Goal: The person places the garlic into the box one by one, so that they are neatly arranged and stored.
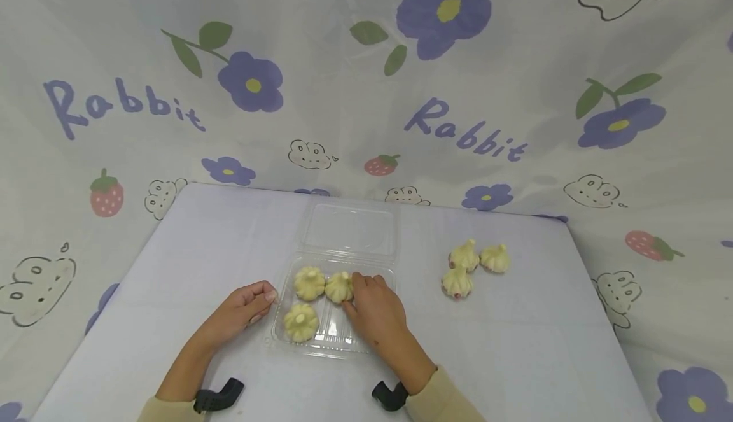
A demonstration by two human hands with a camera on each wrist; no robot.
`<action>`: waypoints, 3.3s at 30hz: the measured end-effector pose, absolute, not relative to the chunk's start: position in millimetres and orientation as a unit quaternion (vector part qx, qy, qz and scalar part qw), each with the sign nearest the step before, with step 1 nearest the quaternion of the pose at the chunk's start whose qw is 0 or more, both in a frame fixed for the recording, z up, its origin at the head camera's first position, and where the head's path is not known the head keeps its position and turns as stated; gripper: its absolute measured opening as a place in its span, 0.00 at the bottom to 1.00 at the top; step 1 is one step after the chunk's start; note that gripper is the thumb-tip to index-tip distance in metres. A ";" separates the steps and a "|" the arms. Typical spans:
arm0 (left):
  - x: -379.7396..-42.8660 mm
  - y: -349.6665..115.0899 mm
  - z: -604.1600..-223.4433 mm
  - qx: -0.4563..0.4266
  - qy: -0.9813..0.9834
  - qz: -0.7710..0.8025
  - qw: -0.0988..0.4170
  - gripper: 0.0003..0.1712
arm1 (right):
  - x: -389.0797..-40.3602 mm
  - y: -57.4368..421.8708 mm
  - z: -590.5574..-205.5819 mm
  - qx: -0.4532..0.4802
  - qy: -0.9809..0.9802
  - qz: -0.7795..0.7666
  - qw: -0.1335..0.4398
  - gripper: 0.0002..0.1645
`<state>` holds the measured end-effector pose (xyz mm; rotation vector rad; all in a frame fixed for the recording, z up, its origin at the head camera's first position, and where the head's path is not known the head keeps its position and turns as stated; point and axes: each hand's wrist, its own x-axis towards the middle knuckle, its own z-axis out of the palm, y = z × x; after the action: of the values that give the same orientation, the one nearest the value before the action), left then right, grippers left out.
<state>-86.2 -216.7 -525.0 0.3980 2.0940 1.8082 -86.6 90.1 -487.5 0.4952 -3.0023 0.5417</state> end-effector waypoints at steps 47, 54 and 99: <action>-86.5 -216.0 -524.8 0.135 0.740 0.636 0.176 0.14 | -85.1 104.1 -477.5 0.172 -0.967 0.184 0.037 0.36; -86.3 -216.4 -525.2 0.131 0.741 0.635 0.177 0.14 | -87.5 116.9 -469.6 0.195 -0.954 0.220 0.059 0.33; -85.2 -215.8 -524.3 0.126 0.741 0.635 0.176 0.15 | -63.2 216.3 -440.4 0.143 -0.947 0.252 0.141 0.43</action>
<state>-85.2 -215.8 -524.3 0.3565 2.1003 1.7993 -63.2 216.3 -440.4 0.4135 -2.7340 0.7283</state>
